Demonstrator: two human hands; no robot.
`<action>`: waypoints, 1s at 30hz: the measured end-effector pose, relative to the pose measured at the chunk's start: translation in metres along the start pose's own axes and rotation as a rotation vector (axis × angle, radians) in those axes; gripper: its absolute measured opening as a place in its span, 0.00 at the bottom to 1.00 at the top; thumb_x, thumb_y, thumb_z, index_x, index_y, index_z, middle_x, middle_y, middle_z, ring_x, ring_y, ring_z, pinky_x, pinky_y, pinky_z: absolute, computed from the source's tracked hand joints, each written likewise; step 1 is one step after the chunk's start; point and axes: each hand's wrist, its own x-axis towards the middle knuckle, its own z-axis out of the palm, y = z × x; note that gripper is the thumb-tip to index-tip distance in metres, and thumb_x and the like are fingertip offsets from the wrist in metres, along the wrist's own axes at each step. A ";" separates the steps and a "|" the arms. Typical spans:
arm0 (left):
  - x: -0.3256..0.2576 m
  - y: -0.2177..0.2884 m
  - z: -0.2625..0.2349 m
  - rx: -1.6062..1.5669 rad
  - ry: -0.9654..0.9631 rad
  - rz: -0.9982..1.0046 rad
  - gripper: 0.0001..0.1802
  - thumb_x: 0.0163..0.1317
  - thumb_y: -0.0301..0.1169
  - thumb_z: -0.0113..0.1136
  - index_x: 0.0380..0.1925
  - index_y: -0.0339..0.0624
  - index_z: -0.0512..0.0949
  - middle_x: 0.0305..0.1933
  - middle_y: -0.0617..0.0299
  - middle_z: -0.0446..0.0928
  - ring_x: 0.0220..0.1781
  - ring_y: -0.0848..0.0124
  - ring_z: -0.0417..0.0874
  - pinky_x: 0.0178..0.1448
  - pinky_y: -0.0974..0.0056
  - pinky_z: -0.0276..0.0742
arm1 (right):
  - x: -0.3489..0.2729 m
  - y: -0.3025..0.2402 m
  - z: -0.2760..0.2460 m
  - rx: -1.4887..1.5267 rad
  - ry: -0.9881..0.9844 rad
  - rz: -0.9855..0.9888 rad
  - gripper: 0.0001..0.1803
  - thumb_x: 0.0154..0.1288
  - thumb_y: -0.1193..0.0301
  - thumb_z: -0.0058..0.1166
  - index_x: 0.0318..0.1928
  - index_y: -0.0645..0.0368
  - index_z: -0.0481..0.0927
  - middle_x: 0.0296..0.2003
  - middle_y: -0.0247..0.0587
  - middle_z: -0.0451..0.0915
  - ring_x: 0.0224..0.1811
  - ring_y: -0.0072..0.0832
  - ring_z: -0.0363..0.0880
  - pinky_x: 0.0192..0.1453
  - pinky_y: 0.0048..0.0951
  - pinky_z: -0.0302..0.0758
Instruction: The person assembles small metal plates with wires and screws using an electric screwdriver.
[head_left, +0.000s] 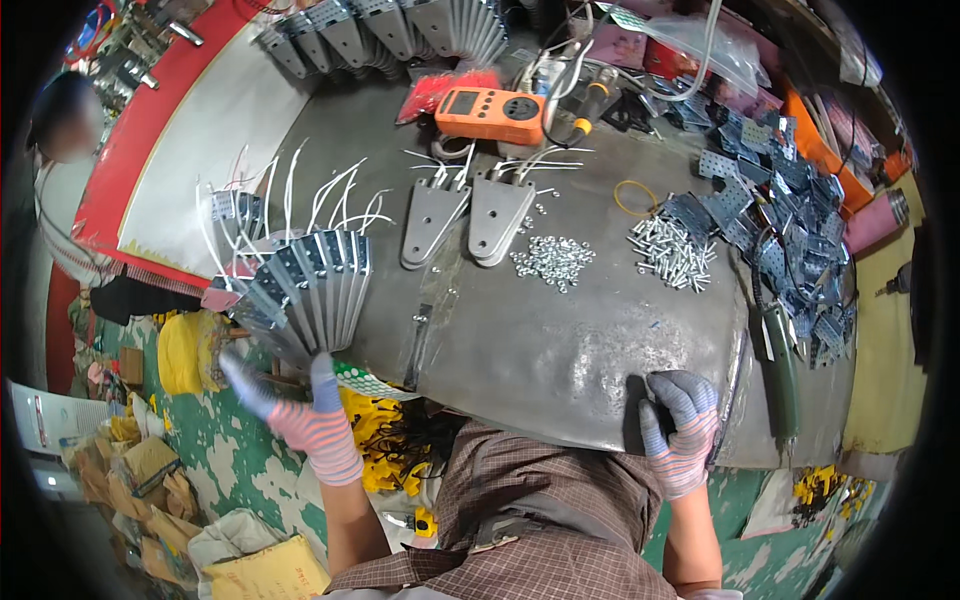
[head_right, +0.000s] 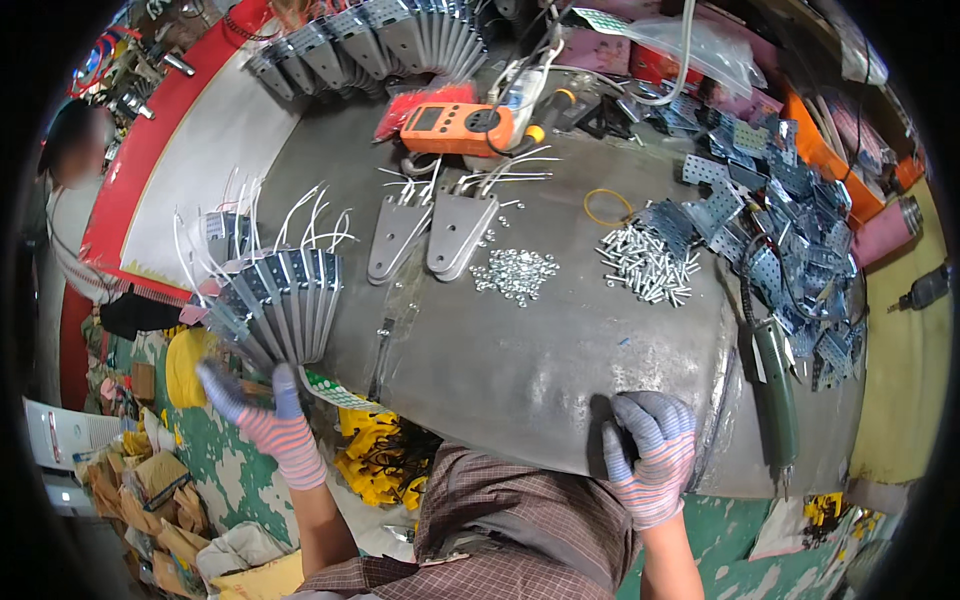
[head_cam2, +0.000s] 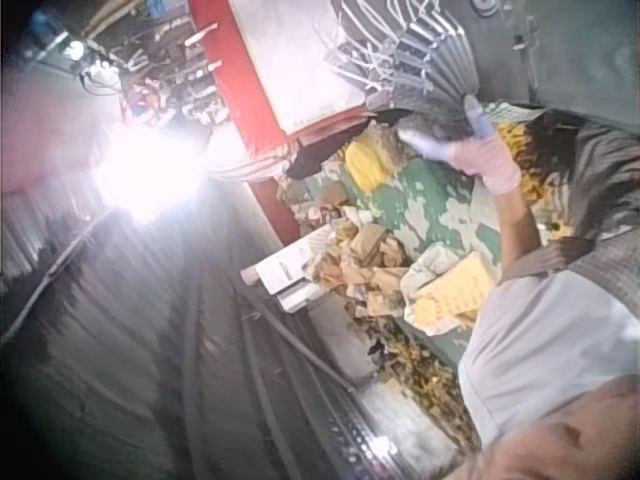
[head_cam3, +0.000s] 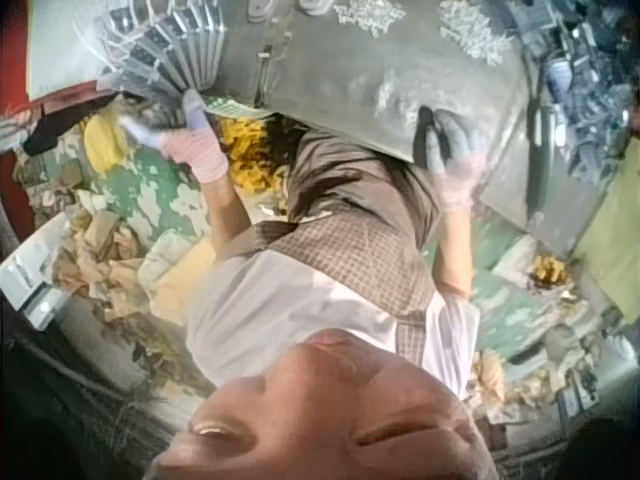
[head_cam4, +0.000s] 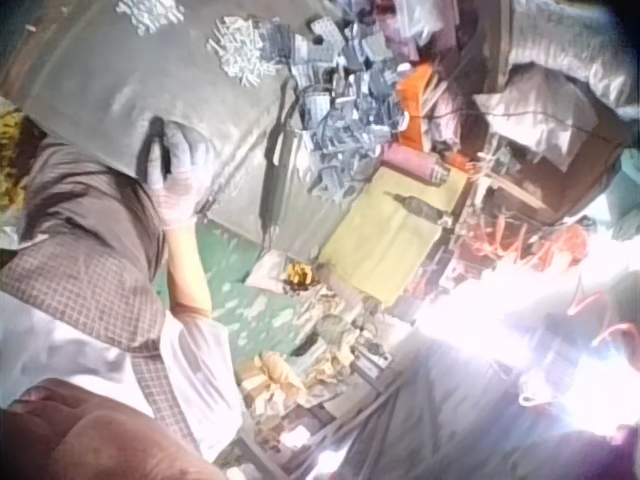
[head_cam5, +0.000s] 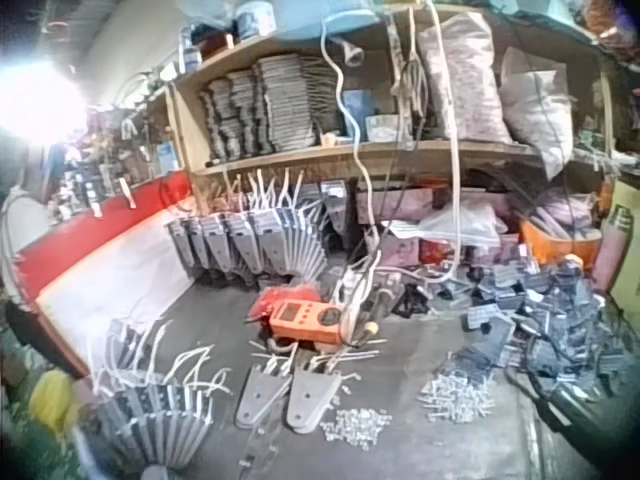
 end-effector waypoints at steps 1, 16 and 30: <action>0.001 0.012 0.007 -0.102 0.211 0.098 0.41 0.54 0.36 0.67 0.65 0.36 0.60 0.63 0.44 0.65 0.63 0.52 0.69 0.65 0.51 0.66 | 0.000 0.001 0.000 -0.002 0.007 -0.005 0.16 0.48 0.75 0.61 0.42 0.57 0.79 0.39 0.42 0.79 0.42 0.41 0.76 0.49 0.40 0.71; 0.023 0.117 0.160 0.298 -0.621 0.335 0.27 0.55 0.50 0.62 0.45 0.39 0.75 0.41 0.50 0.80 0.44 0.52 0.80 0.47 0.53 0.76 | -0.001 0.001 -0.003 0.006 0.021 -0.005 0.13 0.52 0.68 0.61 0.40 0.51 0.81 0.39 0.35 0.79 0.42 0.35 0.76 0.50 0.39 0.70; -0.040 0.132 0.036 -1.567 -1.217 -1.235 0.29 0.55 0.25 0.62 0.59 0.44 0.68 0.47 0.59 0.76 0.39 0.69 0.78 0.41 0.63 0.79 | 0.138 0.112 -0.008 -0.572 0.176 0.192 0.13 0.53 0.66 0.61 0.41 0.48 0.82 0.38 0.41 0.79 0.44 0.43 0.77 0.47 0.42 0.74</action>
